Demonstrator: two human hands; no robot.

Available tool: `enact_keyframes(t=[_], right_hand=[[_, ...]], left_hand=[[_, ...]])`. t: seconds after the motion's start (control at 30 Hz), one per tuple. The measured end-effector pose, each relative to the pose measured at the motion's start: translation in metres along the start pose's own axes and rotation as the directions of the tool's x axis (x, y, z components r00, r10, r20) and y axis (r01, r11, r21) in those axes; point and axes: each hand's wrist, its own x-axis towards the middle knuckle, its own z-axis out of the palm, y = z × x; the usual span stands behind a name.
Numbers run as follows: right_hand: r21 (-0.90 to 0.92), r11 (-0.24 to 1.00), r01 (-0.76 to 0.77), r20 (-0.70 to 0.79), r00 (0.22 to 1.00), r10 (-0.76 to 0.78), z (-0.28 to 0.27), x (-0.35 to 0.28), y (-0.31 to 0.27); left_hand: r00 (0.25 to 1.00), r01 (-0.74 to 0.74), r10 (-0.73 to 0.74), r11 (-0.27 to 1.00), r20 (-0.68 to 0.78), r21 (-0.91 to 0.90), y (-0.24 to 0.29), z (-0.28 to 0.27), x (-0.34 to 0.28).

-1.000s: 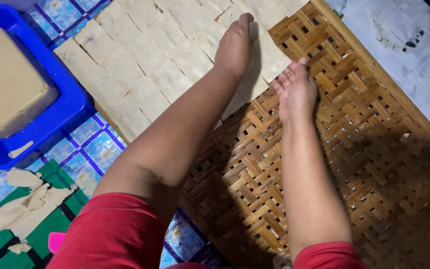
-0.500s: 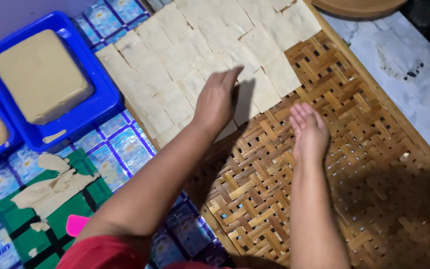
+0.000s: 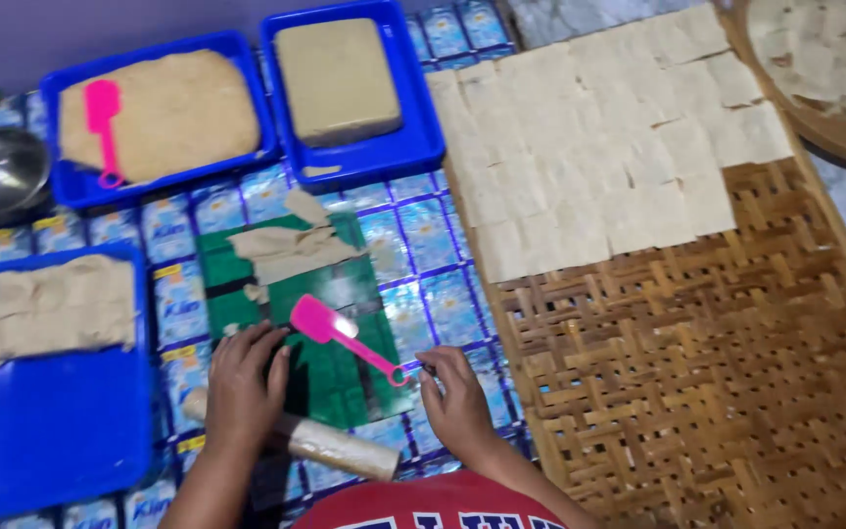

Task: The recorder is rolling out thin sheets of dough or food wrappers and trimming them using a plastic scraper on a low work surface.

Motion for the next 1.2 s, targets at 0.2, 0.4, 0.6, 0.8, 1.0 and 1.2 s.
enact_keyframes(t=[0.2, 0.4, 0.6, 0.8, 1.0, 1.2], right_hand=[[-0.343, 0.899, 0.272, 0.147, 0.961, -0.234, 0.091, 0.008, 0.007], [-0.600, 0.756, 0.263, 0.086, 0.960, -0.266, 0.126, 0.028, -0.008], [-0.730, 0.569, 0.378, 0.113, 0.888, -0.446, 0.134, 0.086, 0.055], [-0.566, 0.724, 0.394, 0.495, 0.865, -0.084, 0.148, 0.052, -0.029], [-0.621, 0.765, 0.174, 0.331, 0.942, 0.055, 0.221, 0.112, -0.028], [-0.492, 0.870, 0.027, 0.062, 0.998, 0.004, 0.263, 0.175, -0.024]], left_hand=[[0.983, 0.171, -0.174, 0.984, 0.058, 0.054, -0.024, -0.015, -0.075], [0.994, 0.075, -0.075, 0.997, -0.075, 0.008, -0.042, -0.007, -0.111], [0.987, 0.020, -0.025, 0.999, -0.162, -0.033, -0.053, 0.001, -0.117], [0.993, 0.046, -0.062, 0.986, -0.098, -0.158, -0.046, -0.017, -0.114], [0.998, 0.050, -0.052, 0.990, -0.017, -0.131, -0.051, -0.013, -0.111], [0.998, 0.056, -0.057, 0.992, -0.007, -0.116, -0.058, -0.003, -0.110]])
